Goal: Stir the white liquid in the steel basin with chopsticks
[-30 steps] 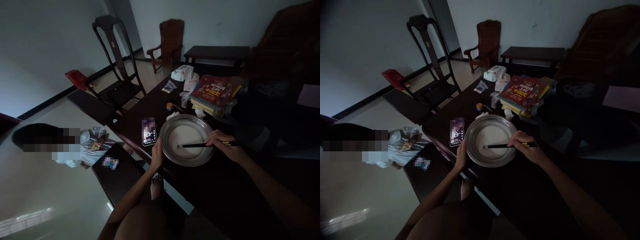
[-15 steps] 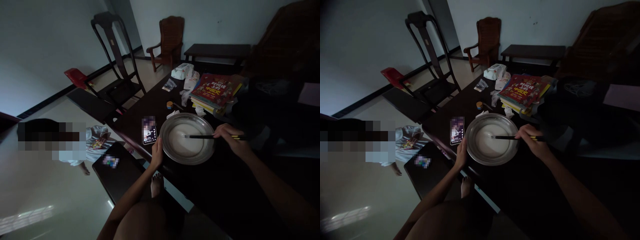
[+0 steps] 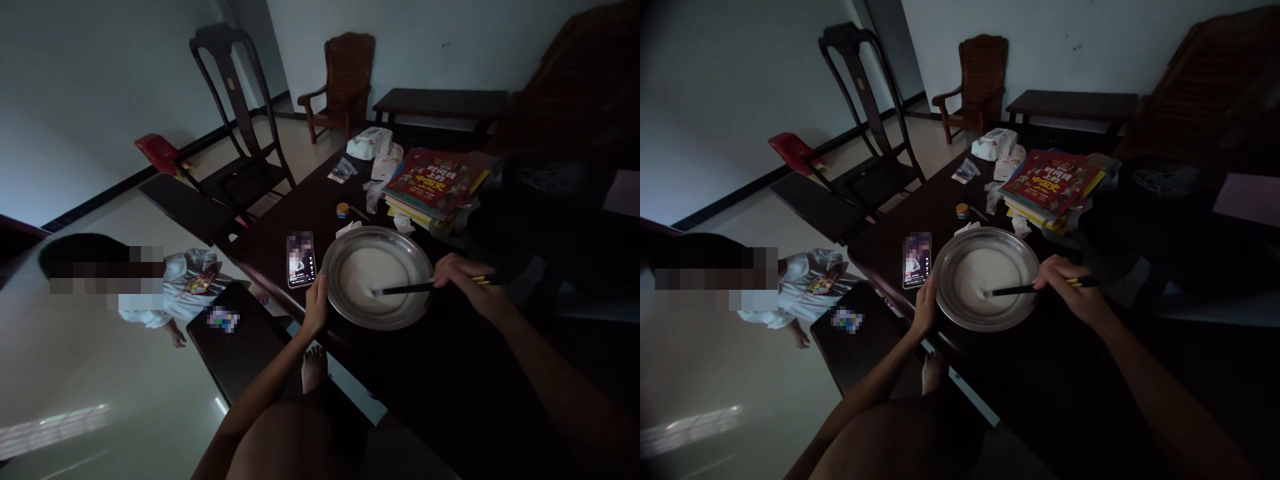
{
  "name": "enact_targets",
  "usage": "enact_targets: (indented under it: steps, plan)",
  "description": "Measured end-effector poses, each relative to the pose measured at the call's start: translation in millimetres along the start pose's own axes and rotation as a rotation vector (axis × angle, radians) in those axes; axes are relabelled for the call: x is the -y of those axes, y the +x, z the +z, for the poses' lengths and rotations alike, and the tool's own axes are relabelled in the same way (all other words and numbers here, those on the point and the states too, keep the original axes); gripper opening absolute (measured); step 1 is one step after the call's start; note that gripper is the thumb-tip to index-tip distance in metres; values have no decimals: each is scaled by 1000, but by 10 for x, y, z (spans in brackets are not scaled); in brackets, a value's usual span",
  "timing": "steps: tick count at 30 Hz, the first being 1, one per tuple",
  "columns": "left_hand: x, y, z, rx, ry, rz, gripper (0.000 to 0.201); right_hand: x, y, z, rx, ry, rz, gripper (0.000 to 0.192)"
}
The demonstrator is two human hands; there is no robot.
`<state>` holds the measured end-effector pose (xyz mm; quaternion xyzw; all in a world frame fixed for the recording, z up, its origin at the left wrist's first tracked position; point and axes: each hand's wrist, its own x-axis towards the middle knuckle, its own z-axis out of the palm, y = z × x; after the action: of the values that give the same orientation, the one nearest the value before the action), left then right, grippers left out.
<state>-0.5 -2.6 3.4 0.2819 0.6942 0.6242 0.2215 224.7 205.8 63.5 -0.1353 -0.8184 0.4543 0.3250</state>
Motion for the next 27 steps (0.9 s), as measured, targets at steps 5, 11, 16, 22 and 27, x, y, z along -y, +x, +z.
enact_targets:
  steps: [5, 11, 16, 22, 27]
  plan:
    - [-6, 0, 6, -17, 3, -7, 61, 15, 13, 60, 37, -95, -45, 24]
    - [-12, -7, 4, -14, 7, 5, 60, 51, 0, -6, 0, -27, -10, 38]
    - [-23, -16, 5, -11, 15, 10, 59, 61, 0, 36, 31, -83, -57, 23]
    - [-41, -21, 8, -10, 15, 15, 61, 92, -2, -1, 33, -6, -28, 35]
    - [-18, -22, 0, -12, 7, 17, 62, 87, -1, 30, 24, -95, -61, 24]
